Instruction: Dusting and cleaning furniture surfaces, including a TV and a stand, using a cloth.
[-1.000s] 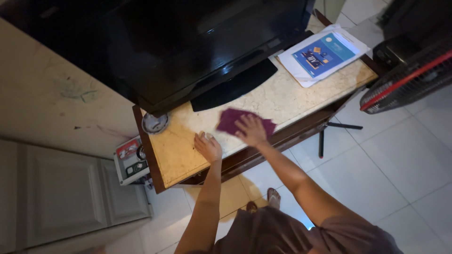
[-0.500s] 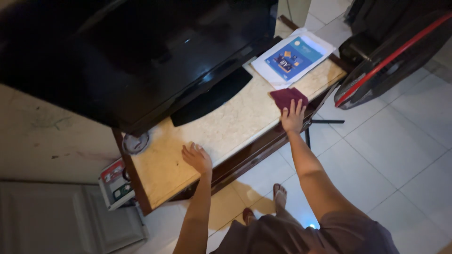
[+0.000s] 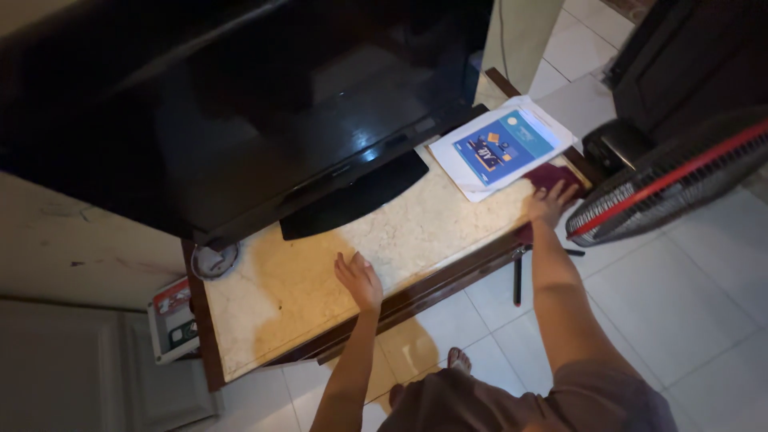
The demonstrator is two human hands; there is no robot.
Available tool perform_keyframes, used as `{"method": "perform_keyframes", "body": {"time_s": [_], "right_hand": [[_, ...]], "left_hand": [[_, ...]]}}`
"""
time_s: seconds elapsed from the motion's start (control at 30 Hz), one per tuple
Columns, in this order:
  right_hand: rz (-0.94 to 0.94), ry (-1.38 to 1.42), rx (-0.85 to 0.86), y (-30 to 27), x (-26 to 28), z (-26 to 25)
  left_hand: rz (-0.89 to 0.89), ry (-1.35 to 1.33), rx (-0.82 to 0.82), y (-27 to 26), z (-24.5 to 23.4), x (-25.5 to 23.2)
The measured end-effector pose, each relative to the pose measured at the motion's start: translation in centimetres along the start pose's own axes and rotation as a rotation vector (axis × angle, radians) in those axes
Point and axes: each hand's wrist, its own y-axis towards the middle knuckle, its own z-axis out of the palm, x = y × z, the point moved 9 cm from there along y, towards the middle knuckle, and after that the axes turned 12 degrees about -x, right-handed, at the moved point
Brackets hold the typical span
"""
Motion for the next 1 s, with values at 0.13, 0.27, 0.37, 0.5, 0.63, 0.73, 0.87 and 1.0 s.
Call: {"method": "perform_keyframes", "body": {"time_s": [0.13,0.27,0.37,0.5,0.63,0.73,0.87,1.0], "right_hand": [[-0.011,-0.032,-0.057,-0.1,-0.3,1.3],[-0.304,-0.236,-0.129,-4.1,-0.4,4.5],[-0.561,-0.477,-0.035,-13.3,5.1,2.4],[-0.633,-0.306,0.102,-24.3,9.2,3.4],[-0.749,-0.374,0.254,-33.0,13.1,4.6],[-0.862,-0.392,0.381,-39.6,17.1,4.9],[-1.080,-0.398,0.594,-48.9,20.5,5.6],[-1.396,-0.315,0.772,-53.4,22.0,4.0]], "left_hand": [[-0.042,-0.010,-0.001,-0.1,-0.1,0.3],[-0.127,-0.022,-0.004,0.0,-0.4,0.8],[-0.106,-0.054,0.009,-0.3,-0.3,0.9],[-0.103,-0.058,0.031,0.0,-1.3,0.7],[-0.048,-0.110,0.015,-0.1,-3.9,1.4],[-0.093,-0.097,0.031,-0.2,-5.2,3.8],[-0.111,-0.036,0.025,-0.4,-7.3,6.3],[-0.178,-0.148,0.020,-0.5,-8.5,7.9]]}}
